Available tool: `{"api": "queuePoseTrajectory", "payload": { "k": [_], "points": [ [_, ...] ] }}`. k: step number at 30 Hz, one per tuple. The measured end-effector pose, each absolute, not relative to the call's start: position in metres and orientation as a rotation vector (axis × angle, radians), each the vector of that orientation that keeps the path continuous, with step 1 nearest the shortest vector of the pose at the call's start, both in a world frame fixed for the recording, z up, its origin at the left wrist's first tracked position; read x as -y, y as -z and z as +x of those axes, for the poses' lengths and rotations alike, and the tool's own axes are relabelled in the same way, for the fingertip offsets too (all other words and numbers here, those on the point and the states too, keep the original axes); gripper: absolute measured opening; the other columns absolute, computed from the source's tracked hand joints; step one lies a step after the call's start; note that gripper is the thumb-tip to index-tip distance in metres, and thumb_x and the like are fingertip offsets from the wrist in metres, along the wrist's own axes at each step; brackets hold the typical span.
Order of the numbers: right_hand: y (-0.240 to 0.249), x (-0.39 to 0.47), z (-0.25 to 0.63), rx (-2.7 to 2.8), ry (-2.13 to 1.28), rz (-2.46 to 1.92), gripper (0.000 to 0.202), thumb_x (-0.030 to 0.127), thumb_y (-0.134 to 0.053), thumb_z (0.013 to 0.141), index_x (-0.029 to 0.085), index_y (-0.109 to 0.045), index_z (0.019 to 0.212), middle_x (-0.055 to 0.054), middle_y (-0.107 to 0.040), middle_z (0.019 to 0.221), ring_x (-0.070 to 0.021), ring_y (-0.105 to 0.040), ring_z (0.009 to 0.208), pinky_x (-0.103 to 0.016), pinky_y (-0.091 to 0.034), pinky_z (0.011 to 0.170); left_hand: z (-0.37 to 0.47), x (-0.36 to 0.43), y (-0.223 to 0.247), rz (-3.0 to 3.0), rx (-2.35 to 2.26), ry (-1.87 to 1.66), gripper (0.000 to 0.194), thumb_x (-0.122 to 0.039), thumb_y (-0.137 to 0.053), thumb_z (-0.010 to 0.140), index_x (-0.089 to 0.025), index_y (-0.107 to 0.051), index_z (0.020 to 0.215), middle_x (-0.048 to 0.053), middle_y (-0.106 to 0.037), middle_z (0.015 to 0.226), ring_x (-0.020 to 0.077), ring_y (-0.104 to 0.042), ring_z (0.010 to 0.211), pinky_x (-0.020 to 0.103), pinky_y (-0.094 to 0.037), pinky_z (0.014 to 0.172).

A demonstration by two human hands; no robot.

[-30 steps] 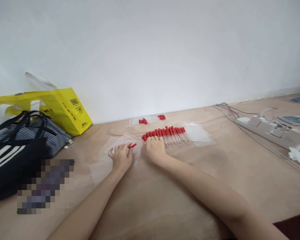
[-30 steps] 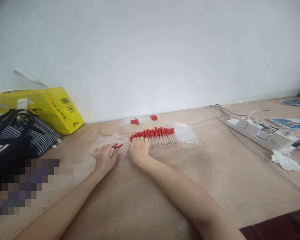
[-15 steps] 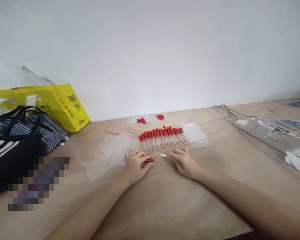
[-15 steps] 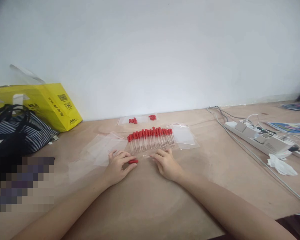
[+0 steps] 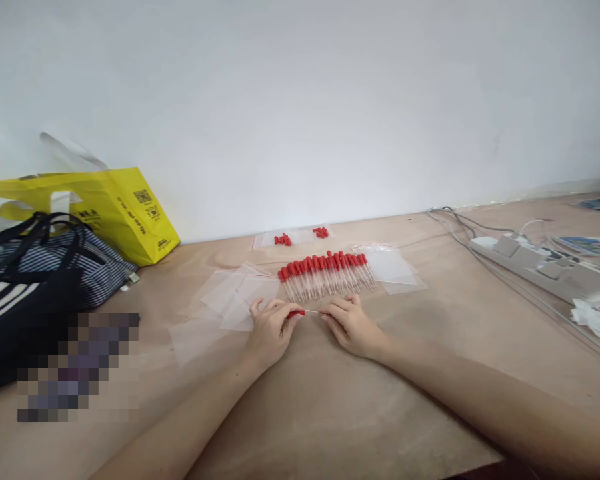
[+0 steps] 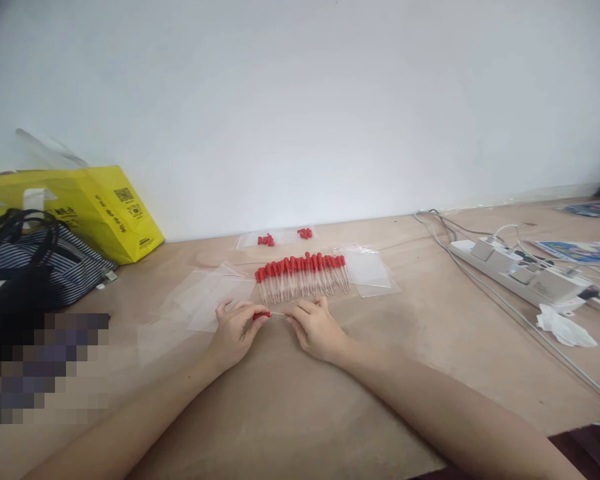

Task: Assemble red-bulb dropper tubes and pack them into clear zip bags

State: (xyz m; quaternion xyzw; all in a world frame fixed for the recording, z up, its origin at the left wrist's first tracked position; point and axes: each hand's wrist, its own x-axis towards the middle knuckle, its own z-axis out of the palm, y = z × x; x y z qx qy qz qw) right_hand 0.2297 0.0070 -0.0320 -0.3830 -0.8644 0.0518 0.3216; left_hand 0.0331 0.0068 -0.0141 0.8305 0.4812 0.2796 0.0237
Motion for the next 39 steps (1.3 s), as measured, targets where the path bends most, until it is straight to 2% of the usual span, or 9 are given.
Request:
{"api": "queuePoseTrajectory", "payload": {
  "k": [6,16,28,34,37,39],
  "points": [
    [0.033,-0.007,0.225,2.272,-0.113,-0.975,0.022,0.016,-0.037,0.084,0.017,-0.057,0.093,-0.004,-0.059,0.077,-0.0127,-0.05,0.071,-0.029,-0.024,0.069,0.033,-0.005,0.016,2.376,-1.512,-0.887,0.019,-0.032,-0.039,0.084,-0.023,-0.056,0.084,-0.001,-0.065,0.084,0.0167,-0.055,0.082,0.041,-0.02,0.09],
    [0.03,-0.005,0.227,2.363,0.082,-0.888,0.027,0.005,-0.036,0.076,0.016,-0.06,0.083,-0.002,-0.055,0.069,-0.0118,-0.041,0.06,-0.03,-0.021,0.064,0.036,0.003,0.012,2.584,-1.397,-0.891,0.015,-0.027,-0.043,0.081,-0.021,-0.056,0.076,-0.002,-0.064,0.071,0.0165,-0.056,0.075,0.043,-0.017,0.091],
    [0.034,-0.009,0.215,2.329,0.012,-0.796,0.024,0.008,-0.036,0.079,0.014,-0.058,0.086,-0.004,-0.06,0.071,-0.0128,-0.048,0.066,-0.03,-0.024,0.068,0.037,0.006,0.011,2.605,-1.371,-0.962,0.014,-0.026,-0.047,0.081,-0.02,-0.056,0.072,-0.004,-0.063,0.066,0.0139,-0.056,0.069,0.042,-0.015,0.092],
    [0.031,-0.011,0.228,2.266,-0.084,-0.8,0.02,0.024,-0.041,0.085,0.016,-0.054,0.098,-0.004,-0.062,0.08,-0.0131,-0.053,0.074,-0.032,-0.024,0.077,0.026,0.001,0.009,2.586,-1.35,-0.898,0.012,-0.029,-0.049,0.081,-0.021,-0.057,0.081,-0.003,-0.065,0.072,0.0139,-0.056,0.073,0.043,-0.009,0.094],
    [0.031,-0.011,0.235,2.287,-0.126,-0.833,0.018,0.021,-0.039,0.086,0.018,-0.056,0.093,-0.003,-0.062,0.079,-0.0126,-0.053,0.075,-0.032,-0.023,0.079,0.018,0.001,0.009,2.596,-1.34,-0.849,0.016,-0.031,-0.052,0.08,-0.021,-0.056,0.091,-0.002,-0.066,0.076,0.0154,-0.057,0.078,0.044,-0.009,0.094],
    [0.032,-0.01,0.237,2.305,-0.13,-0.842,0.019,0.019,-0.037,0.086,0.018,-0.056,0.089,-0.003,-0.062,0.076,-0.0127,-0.052,0.073,-0.032,-0.024,0.078,0.017,0.001,0.01,2.614,-1.323,-0.823,0.014,-0.03,-0.052,0.079,-0.022,-0.057,0.089,-0.002,-0.066,0.076,0.0155,-0.056,0.078,0.045,-0.008,0.094]
  ]
}}
